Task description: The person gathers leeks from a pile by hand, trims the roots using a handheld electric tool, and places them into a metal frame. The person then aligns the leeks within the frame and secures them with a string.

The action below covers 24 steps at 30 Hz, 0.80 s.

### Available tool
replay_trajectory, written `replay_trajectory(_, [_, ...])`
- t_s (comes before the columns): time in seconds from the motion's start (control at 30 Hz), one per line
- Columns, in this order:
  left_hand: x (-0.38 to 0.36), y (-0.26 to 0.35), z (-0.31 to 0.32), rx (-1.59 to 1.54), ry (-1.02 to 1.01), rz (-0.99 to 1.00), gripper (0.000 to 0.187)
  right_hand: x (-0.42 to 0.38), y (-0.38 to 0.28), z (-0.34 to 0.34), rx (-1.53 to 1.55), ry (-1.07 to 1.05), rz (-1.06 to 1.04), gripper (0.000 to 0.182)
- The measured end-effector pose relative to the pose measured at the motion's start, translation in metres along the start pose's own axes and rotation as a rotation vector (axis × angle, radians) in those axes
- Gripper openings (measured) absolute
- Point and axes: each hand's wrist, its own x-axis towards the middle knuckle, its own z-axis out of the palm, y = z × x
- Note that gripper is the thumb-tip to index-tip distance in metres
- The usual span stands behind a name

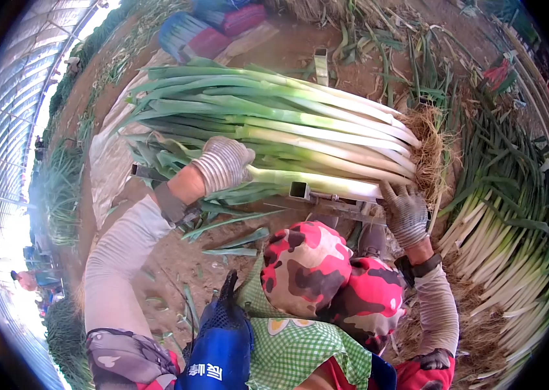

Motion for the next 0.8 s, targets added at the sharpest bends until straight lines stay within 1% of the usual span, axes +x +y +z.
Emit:
replay_trajectory(0.03, [-0.001, 0.003, -0.001, 0.01, 0.045, 0.009, 0.031, 0.001, -0.001, -0.001, -0.013, 0.0, 0.003, 0.047])
replay_trajectory(0.13, [-0.002, 0.009, -0.007, -0.08, 0.069, -0.072, 0.027, 0.011, 0.0, -0.005, -0.003, -0.162, 0.041, 0.041])
replay_trajectory(0.17, [-0.001, 0.012, -0.007, -0.117, 0.094, -0.085, 0.026, 0.015, 0.0, -0.005, 0.009, -0.191, 0.035, 0.035])
replay_trajectory(0.23, [0.003, 0.021, -0.007, -0.192, 0.144, -0.112, 0.026, 0.018, -0.001, 0.0, 0.008, -0.161, 0.061, 0.032])
replay_trajectory(0.33, [0.013, 0.049, -0.018, -0.476, 0.225, -0.04, 0.027, 0.015, 0.0, 0.007, 0.002, -0.125, 0.057, 0.029])
replay_trajectory(0.4, [-0.012, 0.048, -0.035, -0.677, 0.393, 0.059, 0.023, 0.012, 0.005, 0.008, 0.024, -0.092, 0.058, 0.027])
replay_trajectory(0.47, [-0.033, 0.035, -0.043, -0.959, 0.481, 0.183, 0.02, 0.013, 0.007, 0.008, 0.088, -0.04, 0.066, 0.025])
replay_trajectory(0.5, [-0.038, 0.039, -0.043, -1.016, 0.469, 0.148, 0.019, 0.014, 0.005, 0.01, 0.136, -0.023, 0.054, 0.026])
replay_trajectory(0.57, [-0.046, 0.052, -0.043, -1.126, 0.451, 0.07, 0.017, 0.018, -0.002, 0.016, 0.093, -0.035, 0.087, 0.026])
replay_trajectory(0.6, [-0.039, 0.064, -0.05, -0.831, 0.395, 0.062, 0.016, 0.018, -0.006, 0.018, 0.069, -0.039, 0.102, 0.026])
replay_trajectory(0.63, [-0.022, 0.077, -0.046, -0.869, 0.346, -0.006, 0.017, 0.018, -0.008, 0.015, 0.05, -0.102, 0.127, 0.025])
replay_trajectory(0.67, [-0.003, 0.082, -0.036, -0.906, 0.294, -0.068, 0.018, 0.018, -0.007, 0.017, 0.019, -0.078, 0.11, 0.027])
replay_trajectory(0.73, [0.019, 0.078, -0.02, -0.935, 0.363, -0.014, 0.019, 0.015, -0.004, 0.023, -0.044, -0.04, 0.083, 0.029])
replay_trajectory(0.77, [0.03, 0.074, -0.015, -0.949, 0.394, 0.016, 0.02, 0.018, -0.003, 0.024, 0.015, -0.084, 0.132, 0.03])
replay_trajectory(0.8, [0.031, 0.067, -0.024, -1.011, 0.381, 0.032, 0.02, 0.018, -0.002, 0.025, 0.01, -0.098, 0.152, 0.029])
